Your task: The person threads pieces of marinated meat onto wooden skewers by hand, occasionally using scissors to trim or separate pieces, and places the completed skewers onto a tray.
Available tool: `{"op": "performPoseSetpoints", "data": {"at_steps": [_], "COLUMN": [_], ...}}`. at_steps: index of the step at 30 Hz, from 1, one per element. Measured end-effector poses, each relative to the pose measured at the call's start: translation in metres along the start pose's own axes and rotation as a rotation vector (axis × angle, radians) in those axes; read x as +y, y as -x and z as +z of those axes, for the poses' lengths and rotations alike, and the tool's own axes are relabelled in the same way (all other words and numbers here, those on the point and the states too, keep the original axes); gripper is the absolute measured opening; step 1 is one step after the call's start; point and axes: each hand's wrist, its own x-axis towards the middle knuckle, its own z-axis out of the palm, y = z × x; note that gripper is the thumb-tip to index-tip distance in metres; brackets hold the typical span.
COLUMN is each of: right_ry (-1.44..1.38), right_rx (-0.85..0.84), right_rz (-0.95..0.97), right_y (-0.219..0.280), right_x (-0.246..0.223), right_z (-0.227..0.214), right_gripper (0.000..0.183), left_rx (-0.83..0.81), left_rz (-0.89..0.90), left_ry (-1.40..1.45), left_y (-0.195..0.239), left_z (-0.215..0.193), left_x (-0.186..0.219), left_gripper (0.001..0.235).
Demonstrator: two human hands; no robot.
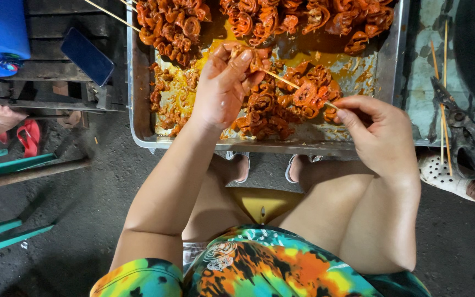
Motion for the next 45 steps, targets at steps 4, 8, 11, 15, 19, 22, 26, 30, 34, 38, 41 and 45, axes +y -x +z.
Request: {"op": "performPoseSetpoints", "data": {"at_steps": [4, 8, 11, 15, 19, 22, 26, 30, 34, 38, 41, 45], "right_ry": [-0.033, -0.044, -0.05, -0.064, -0.079, -0.075, -0.016, 0.023, 0.037, 0.007, 0.028, -0.027], "right_rx": [-0.008, -0.012, -0.019, 0.007, 0.026, 0.062, 0.11, 0.144, 0.166, 0.159, 0.134, 0.12], "right_rz": [0.009, 0.008, -0.016, -0.003, -0.048, -0.038, -0.008, -0.009, -0.058, -0.02, -0.014, -0.058], "right_y": [-0.001, 0.0, -0.001, -0.002, -0.001, 0.0, 0.0, -0.001, 0.001, 0.001, -0.001, -0.002], "right_x": [0.005, 0.007, 0.006, 0.004, 0.001, -0.002, -0.004, -0.004, -0.006, -0.005, -0.003, -0.001], "right_z": [-0.001, -0.001, 0.001, 0.009, 0.018, 0.02, 0.02, 0.019, 0.021, 0.024, 0.022, 0.02], "right_gripper": [0.016, 0.016, 0.016, 0.016, 0.015, 0.015, 0.016, 0.017, 0.016, 0.015, 0.016, 0.016], "left_rx": [0.048, 0.084, 0.093, 0.119, 0.174, 0.15, 0.1, 0.084, 0.073, 0.02, -0.061, -0.043], "left_rz": [0.067, 0.08, 0.057, 0.001, -0.053, -0.046, -0.017, 0.077, 0.235, 0.296, 0.346, 0.29], "left_ry": [0.038, -0.032, -0.044, -0.016, -0.034, 0.02, 0.134, -0.08, -0.628, -0.845, -0.745, -0.372], "left_y": [-0.005, -0.005, -0.008, -0.012, -0.012, -0.012, -0.005, -0.005, 0.004, 0.011, 0.011, 0.003], "left_z": [0.005, 0.002, -0.001, 0.0, 0.003, 0.006, 0.01, 0.021, 0.031, 0.035, 0.032, 0.031], "left_x": [-0.003, -0.006, -0.008, -0.016, -0.022, -0.021, -0.008, -0.001, 0.003, 0.002, 0.007, 0.006], "left_gripper": [0.017, 0.017, 0.019, 0.022, 0.023, 0.02, 0.023, 0.028, 0.033, 0.033, 0.032, 0.025]}}
